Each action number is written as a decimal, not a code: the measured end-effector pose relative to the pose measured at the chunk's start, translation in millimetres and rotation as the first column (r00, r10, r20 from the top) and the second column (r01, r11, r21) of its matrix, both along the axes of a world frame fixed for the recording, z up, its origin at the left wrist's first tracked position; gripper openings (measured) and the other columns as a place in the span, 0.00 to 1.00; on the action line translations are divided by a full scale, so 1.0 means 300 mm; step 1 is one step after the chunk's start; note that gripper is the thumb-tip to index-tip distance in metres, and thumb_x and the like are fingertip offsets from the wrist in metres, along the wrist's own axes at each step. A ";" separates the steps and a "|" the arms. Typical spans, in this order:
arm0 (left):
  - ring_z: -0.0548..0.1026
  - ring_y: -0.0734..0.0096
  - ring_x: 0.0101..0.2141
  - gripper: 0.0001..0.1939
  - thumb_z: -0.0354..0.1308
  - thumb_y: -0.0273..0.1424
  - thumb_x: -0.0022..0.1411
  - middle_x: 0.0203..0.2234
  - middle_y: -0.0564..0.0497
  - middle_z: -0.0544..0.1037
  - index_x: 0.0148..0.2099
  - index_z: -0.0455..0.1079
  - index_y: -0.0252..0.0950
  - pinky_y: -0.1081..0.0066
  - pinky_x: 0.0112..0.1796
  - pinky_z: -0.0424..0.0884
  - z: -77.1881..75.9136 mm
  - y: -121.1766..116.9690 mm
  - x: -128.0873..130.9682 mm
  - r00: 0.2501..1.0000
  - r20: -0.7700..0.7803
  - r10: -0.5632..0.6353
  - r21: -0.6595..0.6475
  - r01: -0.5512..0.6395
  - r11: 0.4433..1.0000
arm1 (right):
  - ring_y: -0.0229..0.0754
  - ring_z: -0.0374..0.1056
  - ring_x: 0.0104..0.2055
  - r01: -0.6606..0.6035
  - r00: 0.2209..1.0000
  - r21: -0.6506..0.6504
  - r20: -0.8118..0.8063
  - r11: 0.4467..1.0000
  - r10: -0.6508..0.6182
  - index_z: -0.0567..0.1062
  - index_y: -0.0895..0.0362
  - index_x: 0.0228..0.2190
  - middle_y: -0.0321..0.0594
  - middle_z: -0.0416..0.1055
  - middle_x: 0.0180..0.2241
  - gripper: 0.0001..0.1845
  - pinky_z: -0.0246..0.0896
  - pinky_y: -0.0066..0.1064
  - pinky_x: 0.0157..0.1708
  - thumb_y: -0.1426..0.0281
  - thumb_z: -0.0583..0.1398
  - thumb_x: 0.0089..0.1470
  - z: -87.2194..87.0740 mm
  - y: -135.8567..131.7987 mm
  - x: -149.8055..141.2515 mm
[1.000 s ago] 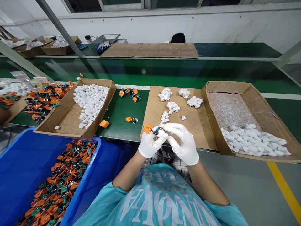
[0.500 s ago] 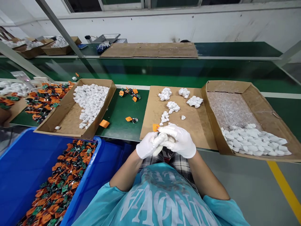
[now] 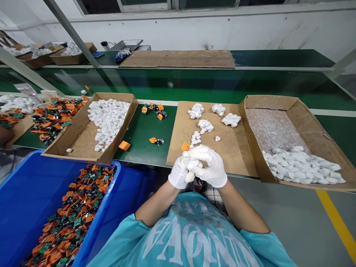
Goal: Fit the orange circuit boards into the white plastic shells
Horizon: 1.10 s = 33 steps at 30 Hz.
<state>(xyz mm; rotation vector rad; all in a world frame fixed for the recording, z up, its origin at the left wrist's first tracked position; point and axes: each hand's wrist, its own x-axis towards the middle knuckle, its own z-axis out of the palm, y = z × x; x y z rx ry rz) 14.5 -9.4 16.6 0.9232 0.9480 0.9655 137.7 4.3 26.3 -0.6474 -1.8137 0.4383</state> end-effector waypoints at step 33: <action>0.74 0.66 0.30 0.28 0.49 0.55 0.60 0.26 0.48 0.77 0.37 0.72 0.34 0.67 0.36 0.71 0.024 0.030 -0.071 0.973 -0.222 0.064 0.436 0.041 0.899 | 0.52 0.63 0.58 0.187 0.974 0.012 0.130 0.982 -0.187 0.72 0.49 0.47 0.45 0.69 0.48 0.16 0.64 0.50 0.53 0.69 0.59 0.56 0.008 -0.022 0.006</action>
